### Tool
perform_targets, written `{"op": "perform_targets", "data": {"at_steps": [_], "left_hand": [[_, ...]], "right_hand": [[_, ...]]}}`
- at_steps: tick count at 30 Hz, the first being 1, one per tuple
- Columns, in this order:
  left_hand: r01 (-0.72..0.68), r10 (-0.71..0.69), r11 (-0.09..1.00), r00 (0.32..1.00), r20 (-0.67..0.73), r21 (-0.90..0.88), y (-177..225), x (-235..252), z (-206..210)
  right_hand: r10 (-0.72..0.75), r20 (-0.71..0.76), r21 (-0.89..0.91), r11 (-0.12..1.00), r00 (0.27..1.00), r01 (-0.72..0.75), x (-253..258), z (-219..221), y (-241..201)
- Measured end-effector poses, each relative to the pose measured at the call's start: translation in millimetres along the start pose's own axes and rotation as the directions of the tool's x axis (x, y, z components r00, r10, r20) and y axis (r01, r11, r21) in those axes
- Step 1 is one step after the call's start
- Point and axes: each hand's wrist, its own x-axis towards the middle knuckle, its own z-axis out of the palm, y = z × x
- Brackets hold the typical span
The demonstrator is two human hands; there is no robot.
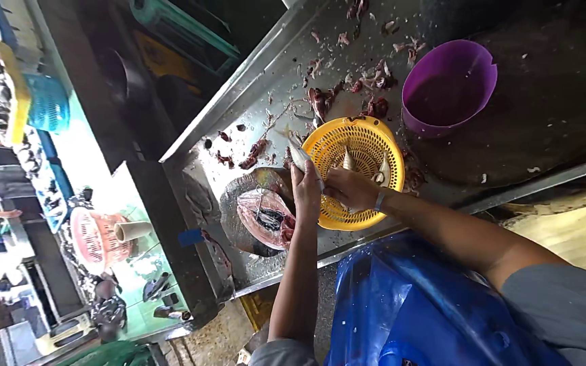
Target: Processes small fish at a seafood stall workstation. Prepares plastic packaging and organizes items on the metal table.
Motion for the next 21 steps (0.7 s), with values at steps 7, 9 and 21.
{"op": "perform_targets", "data": {"at_steps": [7,9,21], "left_hand": [[0.105,-0.18,0.969,0.92,-0.349,-0.222,-13.0,45.3,-21.5],[0.1,-0.142,0.984,0.938,-0.316,-0.146,-17.0,45.5,-28.2],[0.131,-0.313,0.825,0.916,0.25,0.549,-114.2,-21.1,1.2]], "right_hand": [[-0.149,0.335,-0.185,0.958,0.93,0.22,9.5,-3.0,-12.2],[-0.085,0.299,-0.169,0.976,0.951,0.141,31.3,-36.5,-22.8],[0.573,-0.079,-0.49,0.69,0.816,-0.532,79.0,-137.7,28.2]]}}
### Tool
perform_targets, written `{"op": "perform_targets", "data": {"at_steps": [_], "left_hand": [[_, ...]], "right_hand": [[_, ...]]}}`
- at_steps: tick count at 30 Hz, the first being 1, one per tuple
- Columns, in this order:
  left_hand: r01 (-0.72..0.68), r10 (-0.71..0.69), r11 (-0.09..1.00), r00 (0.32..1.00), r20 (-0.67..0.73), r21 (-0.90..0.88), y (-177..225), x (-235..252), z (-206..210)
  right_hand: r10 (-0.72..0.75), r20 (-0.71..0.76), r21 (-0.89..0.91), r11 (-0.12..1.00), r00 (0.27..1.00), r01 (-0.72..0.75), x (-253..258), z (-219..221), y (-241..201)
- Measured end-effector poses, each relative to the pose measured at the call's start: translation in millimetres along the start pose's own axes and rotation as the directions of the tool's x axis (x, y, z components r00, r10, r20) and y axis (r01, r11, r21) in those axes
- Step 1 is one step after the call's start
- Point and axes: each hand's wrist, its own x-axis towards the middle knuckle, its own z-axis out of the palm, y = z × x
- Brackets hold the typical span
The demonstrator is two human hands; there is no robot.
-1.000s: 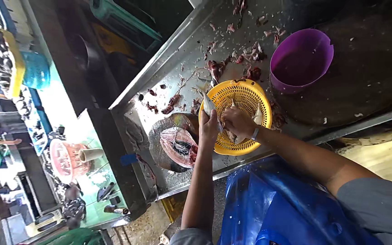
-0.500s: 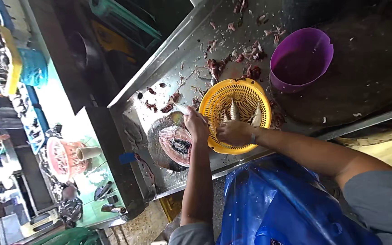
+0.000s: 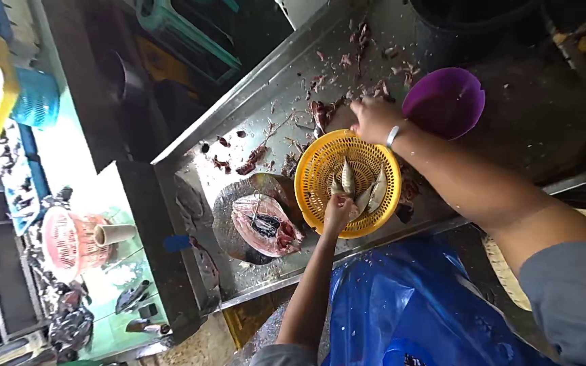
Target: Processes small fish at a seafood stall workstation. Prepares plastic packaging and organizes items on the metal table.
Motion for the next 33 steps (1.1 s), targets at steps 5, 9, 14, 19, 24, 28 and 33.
{"op": "perform_targets", "data": {"at_steps": [5,9,14,19,24,28,33], "left_hand": [[-0.072,0.071,0.997,0.997,0.01,0.03,13.1,-4.9,3.9],[-0.11,0.111,0.994,0.994,-0.021,0.018,-3.1,-11.2,-4.7],[-0.259,0.299,0.908,0.951,-0.078,0.329,-18.1,-30.3,-22.7],[-0.297,0.416,0.786,0.903,-0.109,0.543,-46.0,-42.5,-5.6],[-0.324,0.527,0.675,0.84,-0.127,0.662,-43.2,-24.7,12.2],[-0.314,0.489,0.718,0.863,-0.128,0.622,-18.8,-2.6,-0.9],[-0.176,0.158,0.774,0.984,0.085,0.608,34.1,21.0,-10.4]], "right_hand": [[0.077,0.164,0.015,0.997,0.983,-0.08,34.5,29.8,17.8],[0.235,0.121,-0.053,0.972,0.964,-0.23,49.1,9.6,21.0],[-0.037,-0.297,0.022,0.999,0.954,0.046,11.7,-41.4,17.1],[0.301,0.089,-0.207,0.938,0.95,-0.277,-40.2,-54.4,79.9],[0.13,0.306,-0.166,0.983,0.943,-0.082,-52.6,-17.1,118.7],[-0.041,0.238,-0.068,0.996,0.97,0.059,-107.4,-51.7,90.8],[-0.126,0.255,-0.515,0.822,0.959,0.244,-149.6,-55.9,100.4]]}}
